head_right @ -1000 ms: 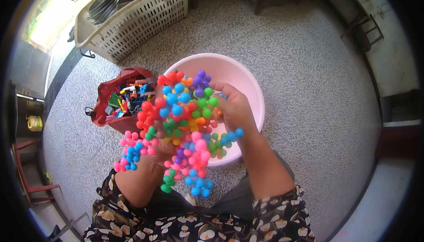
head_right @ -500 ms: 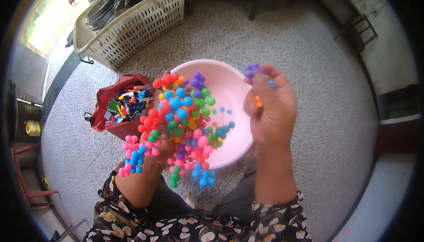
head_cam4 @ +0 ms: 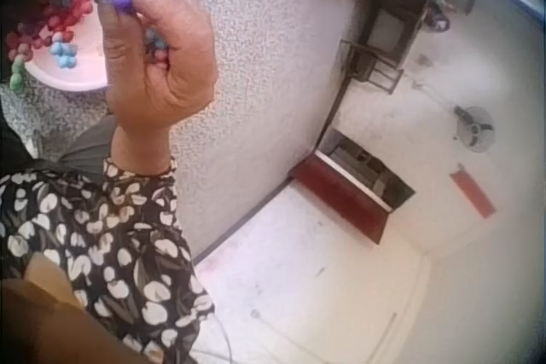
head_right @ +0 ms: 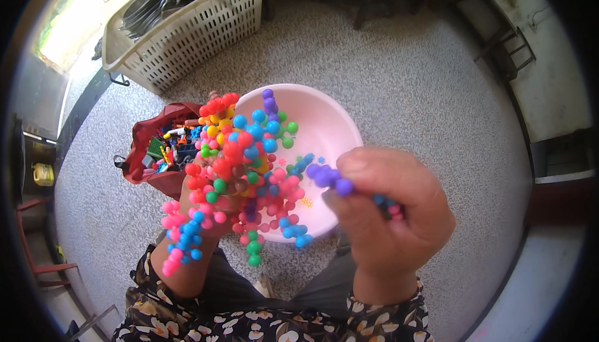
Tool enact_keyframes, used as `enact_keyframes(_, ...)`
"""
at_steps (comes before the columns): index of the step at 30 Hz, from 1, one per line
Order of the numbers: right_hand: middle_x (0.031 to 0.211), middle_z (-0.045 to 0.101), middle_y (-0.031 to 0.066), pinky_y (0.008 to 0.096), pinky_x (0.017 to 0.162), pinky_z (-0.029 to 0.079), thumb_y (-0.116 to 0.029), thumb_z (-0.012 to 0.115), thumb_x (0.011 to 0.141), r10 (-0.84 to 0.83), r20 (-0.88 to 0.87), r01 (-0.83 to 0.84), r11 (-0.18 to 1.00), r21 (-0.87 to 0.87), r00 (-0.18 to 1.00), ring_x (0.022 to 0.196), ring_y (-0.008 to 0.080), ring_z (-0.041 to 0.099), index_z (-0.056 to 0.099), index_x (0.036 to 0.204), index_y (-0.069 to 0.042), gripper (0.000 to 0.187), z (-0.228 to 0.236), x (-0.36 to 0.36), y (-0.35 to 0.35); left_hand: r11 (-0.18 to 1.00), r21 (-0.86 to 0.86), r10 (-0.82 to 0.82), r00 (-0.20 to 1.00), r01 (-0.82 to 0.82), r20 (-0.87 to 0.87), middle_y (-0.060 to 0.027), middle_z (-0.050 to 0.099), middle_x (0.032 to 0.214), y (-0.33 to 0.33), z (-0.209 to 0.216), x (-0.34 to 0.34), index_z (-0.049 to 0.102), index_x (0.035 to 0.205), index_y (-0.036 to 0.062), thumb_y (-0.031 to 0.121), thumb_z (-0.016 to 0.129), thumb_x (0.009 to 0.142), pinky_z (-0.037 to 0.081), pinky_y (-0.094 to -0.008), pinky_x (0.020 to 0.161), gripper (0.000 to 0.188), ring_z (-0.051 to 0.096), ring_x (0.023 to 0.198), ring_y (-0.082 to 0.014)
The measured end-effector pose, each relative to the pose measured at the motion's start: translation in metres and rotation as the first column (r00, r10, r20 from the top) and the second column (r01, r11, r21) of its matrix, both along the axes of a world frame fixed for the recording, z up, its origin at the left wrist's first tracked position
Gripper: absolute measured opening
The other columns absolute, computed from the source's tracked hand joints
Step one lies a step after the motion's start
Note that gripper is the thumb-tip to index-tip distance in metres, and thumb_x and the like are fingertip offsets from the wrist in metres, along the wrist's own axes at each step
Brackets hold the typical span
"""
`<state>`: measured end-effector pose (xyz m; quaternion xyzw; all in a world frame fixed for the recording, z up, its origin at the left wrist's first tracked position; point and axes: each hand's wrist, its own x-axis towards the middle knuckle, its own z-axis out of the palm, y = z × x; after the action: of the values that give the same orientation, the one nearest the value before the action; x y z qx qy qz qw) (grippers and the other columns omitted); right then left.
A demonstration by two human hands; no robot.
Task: The recorder is assembling colorful plastic snowflake-shaped building blocks into a structure.
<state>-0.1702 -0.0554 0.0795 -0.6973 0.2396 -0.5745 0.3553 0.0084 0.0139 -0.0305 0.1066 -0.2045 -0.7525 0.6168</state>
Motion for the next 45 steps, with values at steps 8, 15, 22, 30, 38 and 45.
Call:
enact_keyframes(8, 0.081, 0.065, 0.0101, 0.0273, 0.061, 0.051, -0.002, 0.074, 0.066, -0.011, -0.317, -0.067, 0.970, -0.235, 0.948, 0.071, 0.0211, 0.064, 0.063, 0.087, -0.004, 0.024, 0.010, -0.003, 0.008, 0.973, 0.220, 0.059, 0.997, -0.071, 0.059, -0.0140, 0.050, 0.122, 0.005, 0.009, -0.013, 0.038, 0.129, 0.0055, 0.040, 0.059, 0.083, 0.047, -0.0438, 0.090, 0.062, 0.052, 0.110, -0.0277)
enact_keyframes(15, 0.075, 0.063, 0.0112, 0.0294, 0.064, 0.051, -0.007, 0.074, 0.066, -0.078, -0.331, -0.009, 0.967, -0.254, 0.940, 0.069, 0.0219, 0.063, 0.060, 0.078, -0.004, 0.018, 0.012, 0.005, 0.009, 0.865, 0.500, 0.045, 0.999, -0.035, -0.008, -0.0154, 0.051, 0.121, 0.019, -0.002, -0.004, 0.040, 0.128, 0.0053, 0.042, 0.064, 0.079, 0.045, -0.0425, 0.094, 0.066, 0.052, 0.111, -0.0289)
enact_keyframes(22, 0.072, 0.064, 0.0103, 0.0283, 0.062, 0.052, -0.006, 0.077, 0.061, -0.036, -0.318, -0.024, 0.983, -0.184, 0.947, 0.068, 0.0211, 0.065, 0.061, 0.076, -0.006, 0.022, 0.006, 0.011, 0.011, 0.977, 0.202, 0.114, 0.972, -0.072, -0.206, -0.0105, 0.050, 0.124, 0.007, 0.023, -0.013, 0.040, 0.129, 0.0058, 0.015, 0.065, 0.079, 0.042, -0.0411, 0.095, 0.057, 0.049, 0.114, -0.0241)
enact_keyframes(30, 0.070, 0.064, 0.0101, 0.0283, 0.058, 0.051, -0.004, 0.079, 0.057, -0.033, -0.346, -0.052, 0.971, -0.235, 0.938, 0.063, 0.0204, 0.064, 0.062, 0.075, -0.006, 0.025, 0.009, 0.009, 0.008, 0.924, 0.233, 0.255, 0.942, -0.304, 0.218, -0.0154, 0.050, 0.123, 0.007, 0.031, -0.006, 0.039, 0.127, 0.0025, 0.031, 0.053, 0.088, 0.045, -0.0488, 0.092, 0.051, 0.051, 0.111, -0.0298)
enact_keyframes(38, 0.068, 0.064, 0.0090, 0.0282, 0.055, 0.050, -0.007, 0.080, 0.058, -0.024, -0.381, -0.073, 0.969, -0.237, 0.924, 0.060, 0.0207, 0.064, 0.062, 0.076, -0.007, 0.026, 0.006, 0.007, 0.010, 0.941, 0.034, 0.321, 0.920, -0.337, 0.224, -0.0146, 0.050, 0.124, 0.004, 0.023, -0.010, 0.038, 0.130, 0.0013, 0.000, 0.071, 0.071, 0.048, -0.0369, 0.091, 0.068, 0.054, 0.110, -0.0235)
enact_keyframes(45, 0.073, 0.065, 0.0081, 0.0272, 0.052, 0.049, -0.006, 0.079, 0.059, -0.062, -0.398, -0.065, 0.953, -0.296, 0.915, 0.059, 0.0188, 0.063, 0.063, 0.084, -0.005, 0.029, 0.003, 0.004, 0.007, 0.921, -0.156, 0.386, 0.887, -0.356, 0.254, -0.0166, 0.048, 0.126, -0.004, 0.017, -0.013, 0.038, 0.129, -0.0001, -0.002, 0.071, 0.071, 0.046, -0.0380, 0.094, 0.068, 0.052, 0.112, -0.0248)
